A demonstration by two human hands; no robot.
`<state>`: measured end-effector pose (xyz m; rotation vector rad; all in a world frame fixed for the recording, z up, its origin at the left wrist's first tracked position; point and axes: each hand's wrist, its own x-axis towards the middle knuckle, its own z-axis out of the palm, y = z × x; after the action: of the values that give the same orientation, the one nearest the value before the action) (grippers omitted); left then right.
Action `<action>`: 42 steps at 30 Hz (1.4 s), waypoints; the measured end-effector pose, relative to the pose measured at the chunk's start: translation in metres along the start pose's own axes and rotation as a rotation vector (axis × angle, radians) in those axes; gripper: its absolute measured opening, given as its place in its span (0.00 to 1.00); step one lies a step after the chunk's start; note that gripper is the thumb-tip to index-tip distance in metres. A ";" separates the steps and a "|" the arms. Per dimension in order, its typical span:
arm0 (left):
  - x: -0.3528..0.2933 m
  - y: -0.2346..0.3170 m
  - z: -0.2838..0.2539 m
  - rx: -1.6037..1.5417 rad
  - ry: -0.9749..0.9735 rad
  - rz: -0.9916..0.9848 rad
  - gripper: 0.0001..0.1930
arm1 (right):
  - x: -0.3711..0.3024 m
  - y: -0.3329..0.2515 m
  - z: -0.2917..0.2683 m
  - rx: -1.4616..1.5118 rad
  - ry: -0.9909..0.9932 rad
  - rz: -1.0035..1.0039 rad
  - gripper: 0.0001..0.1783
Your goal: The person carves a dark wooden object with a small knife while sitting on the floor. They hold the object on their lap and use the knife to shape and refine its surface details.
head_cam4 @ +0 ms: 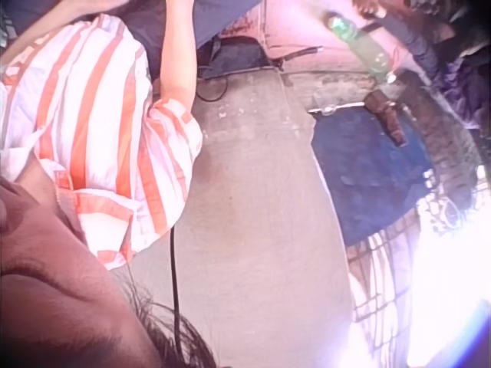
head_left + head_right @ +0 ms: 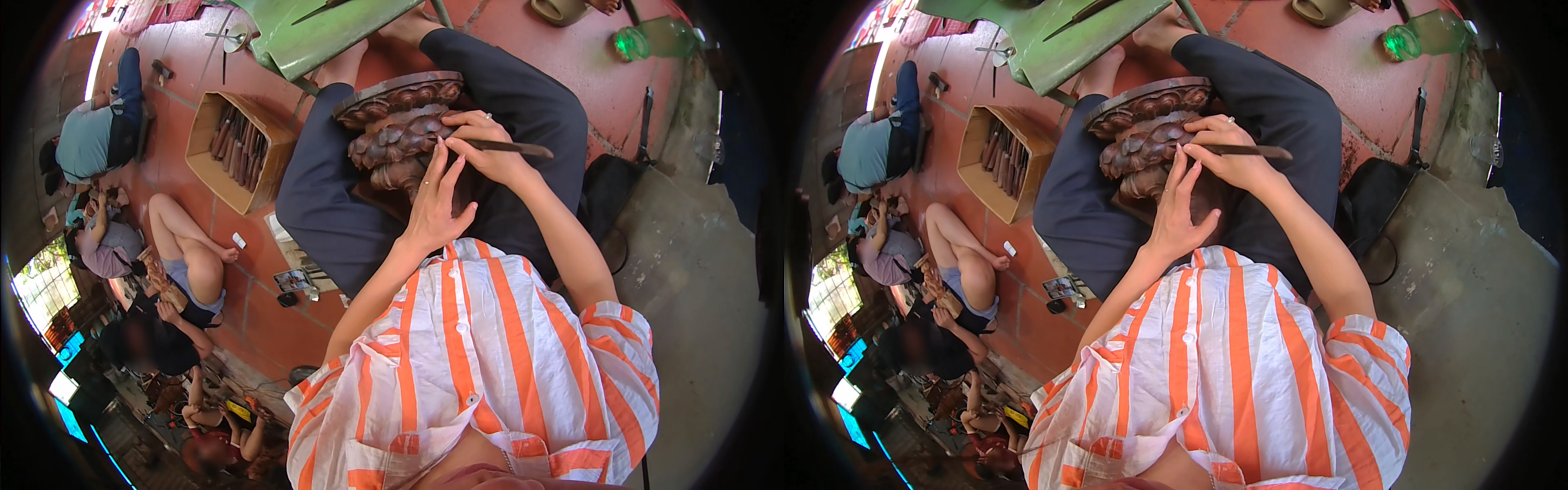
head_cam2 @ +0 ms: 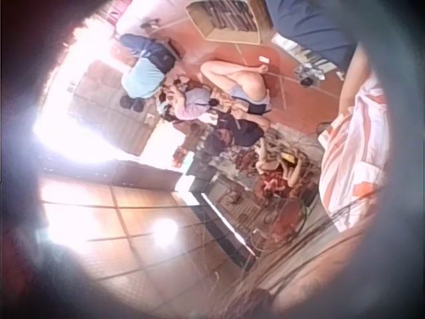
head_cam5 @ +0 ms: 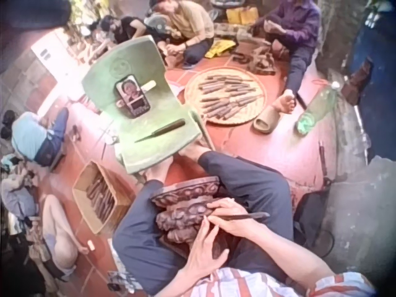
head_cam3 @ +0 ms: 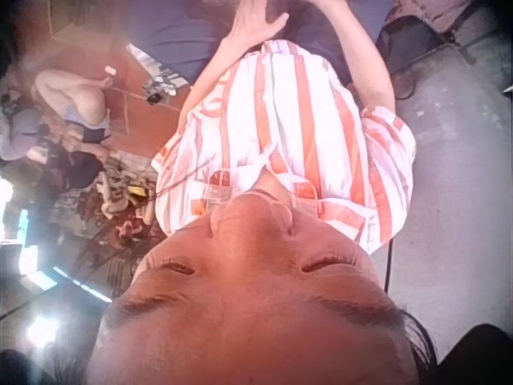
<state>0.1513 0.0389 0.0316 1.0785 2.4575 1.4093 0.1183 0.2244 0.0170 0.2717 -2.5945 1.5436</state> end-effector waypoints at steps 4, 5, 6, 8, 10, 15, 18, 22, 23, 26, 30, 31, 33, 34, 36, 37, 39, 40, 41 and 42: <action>0.003 0.000 0.002 0.007 -0.014 -0.041 0.48 | 0.011 0.003 -0.008 0.041 -0.119 0.035 0.10; 0.004 0.000 0.003 0.000 -0.020 -0.060 0.48 | 0.013 0.001 -0.010 0.052 -0.139 0.048 0.10; 0.005 0.000 0.005 0.015 -0.016 -0.064 0.48 | 0.014 0.004 -0.009 0.052 -0.124 0.016 0.10; 0.009 0.003 0.009 0.042 -0.010 -0.065 0.48 | 0.012 0.011 -0.006 0.049 -0.090 -0.043 0.10; 0.011 0.002 0.010 0.010 0.001 -0.067 0.48 | 0.008 0.012 0.001 0.071 0.012 -0.046 0.09; 0.010 -0.001 0.005 -0.033 0.001 -0.032 0.46 | -0.003 0.007 0.019 0.068 0.206 -0.093 0.11; 0.011 0.003 0.001 0.004 -0.029 -0.027 0.46 | -0.002 0.012 0.012 0.071 0.150 -0.122 0.10; 0.007 0.004 0.001 0.034 0.004 -0.035 0.45 | 0.009 0.001 -0.001 -0.009 -0.021 -0.080 0.09; 0.010 0.002 0.003 0.022 0.005 -0.038 0.45 | 0.010 0.004 -0.002 -0.012 -0.025 -0.060 0.09; 0.014 0.001 0.004 0.003 0.006 -0.036 0.45 | 0.010 0.006 0.000 0.032 0.016 -0.027 0.10; 0.011 0.000 0.002 -0.021 -0.020 -0.015 0.45 | -0.001 0.004 0.011 0.033 0.118 -0.048 0.10; 0.011 0.001 0.001 -0.013 -0.023 -0.016 0.45 | -0.001 0.003 0.011 0.031 0.128 -0.060 0.10; 0.010 0.004 0.000 0.001 -0.029 -0.018 0.45 | -0.002 0.001 0.010 0.005 0.105 -0.064 0.09; 0.008 0.005 0.001 0.016 -0.016 -0.023 0.45 | 0.001 -0.003 0.007 -0.021 0.070 -0.055 0.09; 0.006 0.006 0.002 0.046 0.010 -0.034 0.45 | 0.005 -0.007 0.002 -0.074 0.000 -0.037 0.09; 0.008 0.005 0.003 0.035 0.004 -0.034 0.44 | 0.006 -0.004 0.002 -0.059 0.004 -0.037 0.09; 0.013 0.001 0.004 0.012 -0.007 -0.035 0.44 | 0.007 0.004 0.002 -0.029 0.012 -0.036 0.09; 0.013 0.001 0.004 0.003 -0.005 -0.030 0.44 | 0.006 0.004 0.004 -0.026 0.038 -0.046 0.09; 0.013 0.000 0.004 -0.006 -0.004 -0.024 0.44 | 0.005 0.004 0.007 -0.023 0.065 -0.056 0.09; 0.012 -0.001 0.004 -0.015 -0.002 -0.018 0.43 | 0.004 0.003 0.010 -0.021 0.091 -0.066 0.09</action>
<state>0.1433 0.0486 0.0313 1.0520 2.4455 1.4184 0.1139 0.2172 0.0101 0.2754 -2.5045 1.4710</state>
